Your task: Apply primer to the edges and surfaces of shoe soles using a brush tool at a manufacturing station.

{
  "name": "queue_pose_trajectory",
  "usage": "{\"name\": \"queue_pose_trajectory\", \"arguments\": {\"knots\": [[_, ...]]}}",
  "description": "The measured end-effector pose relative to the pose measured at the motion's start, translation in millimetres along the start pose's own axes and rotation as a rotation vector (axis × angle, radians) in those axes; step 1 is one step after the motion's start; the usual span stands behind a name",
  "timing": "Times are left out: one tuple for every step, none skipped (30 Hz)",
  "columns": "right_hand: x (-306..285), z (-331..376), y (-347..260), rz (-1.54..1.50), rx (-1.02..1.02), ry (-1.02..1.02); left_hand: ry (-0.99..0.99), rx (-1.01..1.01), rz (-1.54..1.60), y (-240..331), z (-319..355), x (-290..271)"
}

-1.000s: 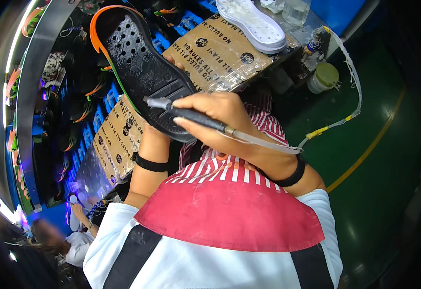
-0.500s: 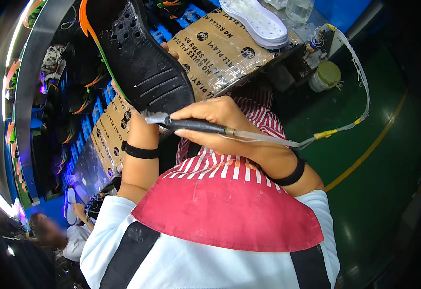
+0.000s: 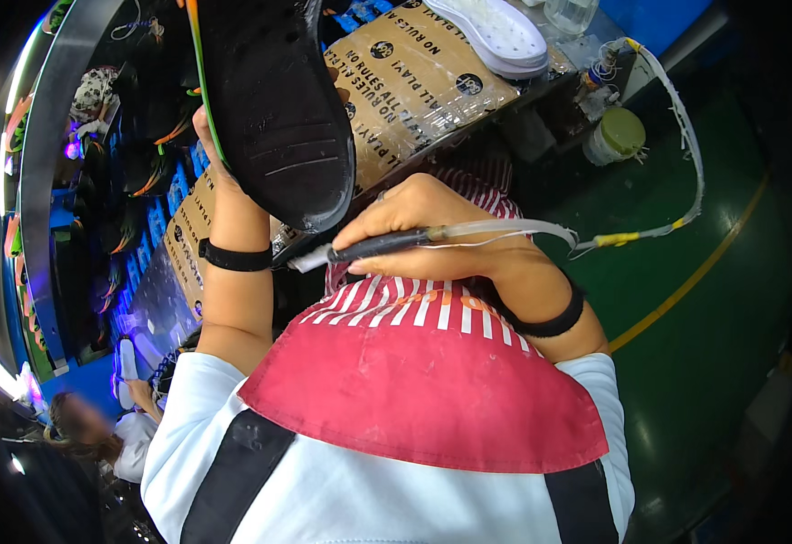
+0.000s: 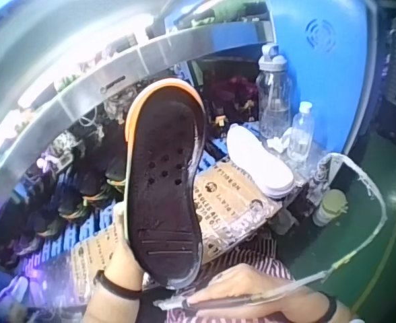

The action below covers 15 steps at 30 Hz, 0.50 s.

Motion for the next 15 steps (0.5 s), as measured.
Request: {"name": "queue_pose_trajectory", "arguments": {"knots": [[-1.8, -1.6, -3.9, 0.015, 0.005, 0.030, -0.020, -0.084, 0.036, -3.1, 1.7, 5.7], [-7.3, -2.2, -1.4, -0.008, 0.007, 0.133, -0.039, -0.168, 0.073, -5.7, 4.0, 12.2], [-13.3, -2.8, 1.9, -0.029, 0.010, 0.239, -0.038, -0.169, 0.075, -3.4, 4.8, 17.4], [-13.8, -5.7, -1.6, 0.055, -0.048, 0.255, -0.038, -0.221, 0.107, -4.1, 6.4, 24.1], [-11.3, -5.8, -2.1, 0.056, -0.047, 0.254, -0.039, -0.272, 0.140, -3.6, 7.9, 32.3], [-2.6, -4.9, 0.0, 0.086, -0.037, 0.167, -0.039, -0.300, 0.102, 0.7, 12.9, 43.9], [5.7, -2.9, 3.0, 0.117, -0.026, 0.079, -0.038, -0.298, 0.105, -0.6, 11.0, 41.7], [9.0, -0.7, 2.3, 0.101, -0.095, 0.061, -0.036, -0.357, 0.042, -9.1, 8.5, 37.3], [8.2, -1.2, 1.6, 0.096, -0.095, 0.051, -0.026, -0.411, -0.020, -13.1, 11.2, 34.3], [8.7, -0.4, -2.1, 0.089, -0.113, -0.013, -0.030, -0.436, -0.043, -14.2, 12.5, 36.3], [11.1, -0.5, -6.1, 0.081, -0.132, -0.078, -0.020, -0.430, -0.039, -12.7, 13.5, 39.6], [7.9, -2.7, -7.2, 0.082, -0.096, -0.041, 0.000, -0.513, -0.062, -19.8, 15.9, 42.6], [4.3, -5.0, -7.8, 0.103, -0.105, 0.054, 0.020, -0.595, -0.084, -24.2, 18.4, 43.8], [5.4, -6.5, -6.5, 0.133, -0.133, 0.080, -0.034, -0.562, -0.209, -20.1, 16.7, 47.5], [5.9, -7.5, -4.9, 0.161, -0.162, 0.107, -0.031, -0.559, -0.205, -17.8, 17.7, 53.0]]}}
Point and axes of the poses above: each hand's wrist, its own z-axis away from the middle knuckle, its own x-axis out of the palm, y = z × x, the point moved 8 cm from there along -z, towards the middle knuckle, and after that the axes turned 15 degrees about y, right-handed, at the moved point
